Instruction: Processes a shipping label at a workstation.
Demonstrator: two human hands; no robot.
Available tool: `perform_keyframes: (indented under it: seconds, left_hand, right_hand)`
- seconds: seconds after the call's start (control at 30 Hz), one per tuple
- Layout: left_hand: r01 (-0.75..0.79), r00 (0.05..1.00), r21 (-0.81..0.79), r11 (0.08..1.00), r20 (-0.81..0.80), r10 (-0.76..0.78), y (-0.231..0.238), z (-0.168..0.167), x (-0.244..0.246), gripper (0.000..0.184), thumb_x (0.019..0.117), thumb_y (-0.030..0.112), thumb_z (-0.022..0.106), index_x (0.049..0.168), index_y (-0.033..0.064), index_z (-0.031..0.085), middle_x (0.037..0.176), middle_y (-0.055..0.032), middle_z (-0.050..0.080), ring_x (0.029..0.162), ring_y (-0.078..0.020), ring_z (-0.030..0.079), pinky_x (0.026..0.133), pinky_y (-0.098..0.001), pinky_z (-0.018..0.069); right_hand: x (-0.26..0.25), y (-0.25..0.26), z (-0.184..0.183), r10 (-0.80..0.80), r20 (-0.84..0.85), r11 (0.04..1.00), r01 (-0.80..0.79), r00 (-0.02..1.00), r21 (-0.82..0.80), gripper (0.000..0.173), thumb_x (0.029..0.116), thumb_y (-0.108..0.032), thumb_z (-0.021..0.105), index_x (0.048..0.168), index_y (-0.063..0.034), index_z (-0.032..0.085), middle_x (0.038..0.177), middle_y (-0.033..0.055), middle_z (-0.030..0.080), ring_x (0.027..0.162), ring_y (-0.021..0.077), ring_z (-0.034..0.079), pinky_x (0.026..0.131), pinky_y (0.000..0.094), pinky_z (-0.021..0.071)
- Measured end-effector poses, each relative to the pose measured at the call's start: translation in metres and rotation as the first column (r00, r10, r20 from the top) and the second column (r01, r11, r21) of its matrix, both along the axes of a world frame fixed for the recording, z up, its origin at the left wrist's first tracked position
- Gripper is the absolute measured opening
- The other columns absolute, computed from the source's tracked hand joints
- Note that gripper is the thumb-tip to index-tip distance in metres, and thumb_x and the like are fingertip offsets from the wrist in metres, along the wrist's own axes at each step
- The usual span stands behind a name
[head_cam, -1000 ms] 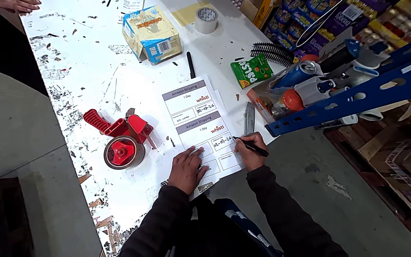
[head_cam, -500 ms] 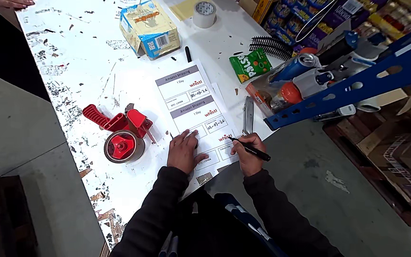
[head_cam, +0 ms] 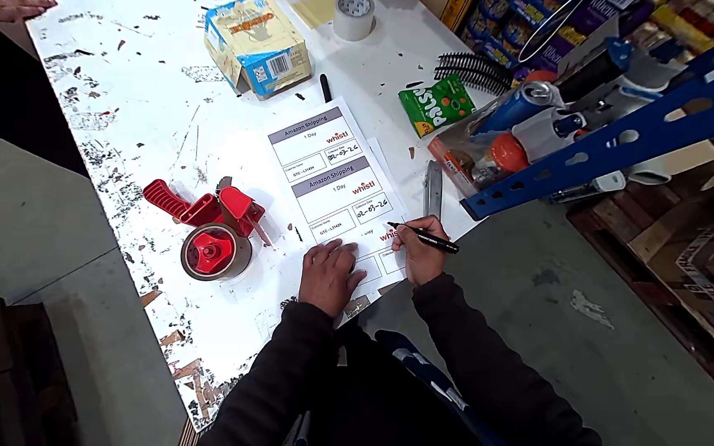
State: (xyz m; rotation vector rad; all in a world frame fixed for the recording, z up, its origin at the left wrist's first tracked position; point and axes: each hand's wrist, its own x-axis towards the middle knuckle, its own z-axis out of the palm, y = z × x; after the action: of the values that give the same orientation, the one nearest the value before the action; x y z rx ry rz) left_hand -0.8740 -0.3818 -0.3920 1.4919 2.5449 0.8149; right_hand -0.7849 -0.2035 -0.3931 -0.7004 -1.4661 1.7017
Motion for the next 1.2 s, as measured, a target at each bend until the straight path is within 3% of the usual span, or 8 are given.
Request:
perform_keyframes:
  seconds: [0.1, 0.27, 0.5, 0.77, 1.2]
  left_hand:
    - [-0.007, 1.0, 0.011, 1.0, 0.011, 0.007, 0.003, -0.002, -0.003, 0.029, 0.0931, 0.039, 0.072, 0.099, 0.0103, 0.071, 0.129, -0.0023, 0.07, 0.129, -0.0283, 0.059, 0.107, -0.0563, 0.0429]
    - [-0.015, 1.0, 0.065, 0.998, -0.003, 0.015, 0.001, -0.01, -0.001, 0.031, 0.0957, 0.041, 0.068, 0.096, 0.0109, 0.071, 0.131, -0.0012, 0.069, 0.131, -0.0279, 0.058, 0.109, -0.0543, 0.0429]
    - [-0.025, 1.0, 0.076, 0.997, 0.009, 0.025, 0.001, -0.01, -0.002, 0.031, 0.0954, 0.042, 0.068, 0.093, 0.0112, 0.07, 0.131, -0.0005, 0.07, 0.131, -0.0267, 0.058, 0.109, -0.0536, 0.0428]
    - [-0.024, 1.0, 0.087, 0.996, 0.0, 0.025, 0.001, -0.015, -0.003, 0.031, 0.0942, 0.043, 0.069, 0.094, 0.0115, 0.069, 0.13, -0.0006, 0.07, 0.131, -0.0265, 0.059, 0.109, -0.0542, 0.042]
    - [-0.026, 1.0, 0.087, 0.996, 0.017, 0.025, 0.001, -0.013, -0.004, 0.032, 0.0937, 0.043, 0.07, 0.094, 0.0109, 0.069, 0.129, -0.0007, 0.071, 0.13, -0.0265, 0.059, 0.108, -0.0542, 0.0425]
  right_hand:
    - [0.001, 0.007, 0.0, 0.033, 0.001, 0.999, -0.033, 0.999, 0.022, 0.019, 0.087, 0.003, 0.065, 0.093, -0.0137, 0.058, 0.068, -0.0019, 0.069, 0.052, 0.0093, 0.064, 0.05, 0.024, 0.0568]
    - [0.036, 0.001, -0.003, 0.174, 0.128, 0.968, -0.193, 0.976, 0.161, 0.017, 0.0809, -0.003, 0.07, 0.085, -0.0157, 0.059, 0.085, -0.0015, 0.059, 0.053, 0.0087, 0.057, 0.047, 0.0253, 0.0563]
    - [0.06, -0.007, -0.008, 0.168, 0.157, 0.96, -0.198, 0.973, 0.198, 0.015, 0.0783, -0.005, 0.072, 0.083, -0.0147, 0.061, 0.086, -0.0001, 0.059, 0.053, 0.0097, 0.058, 0.046, 0.0265, 0.0574]
    - [0.059, -0.01, -0.012, 0.162, 0.247, 0.885, -0.251, 0.955, 0.392, 0.011, 0.0781, -0.009, 0.074, 0.083, -0.0131, 0.065, 0.086, -0.0012, 0.058, 0.072, 0.0072, 0.058, 0.057, 0.0194, 0.0502]
    - [0.058, -0.007, -0.011, 0.165, 0.289, 0.844, -0.286, 0.943, 0.454, 0.01, 0.0782, -0.011, 0.074, 0.081, -0.0115, 0.064, 0.084, -0.0004, 0.057, 0.071, 0.0069, 0.056, 0.057, 0.0191, 0.0484]
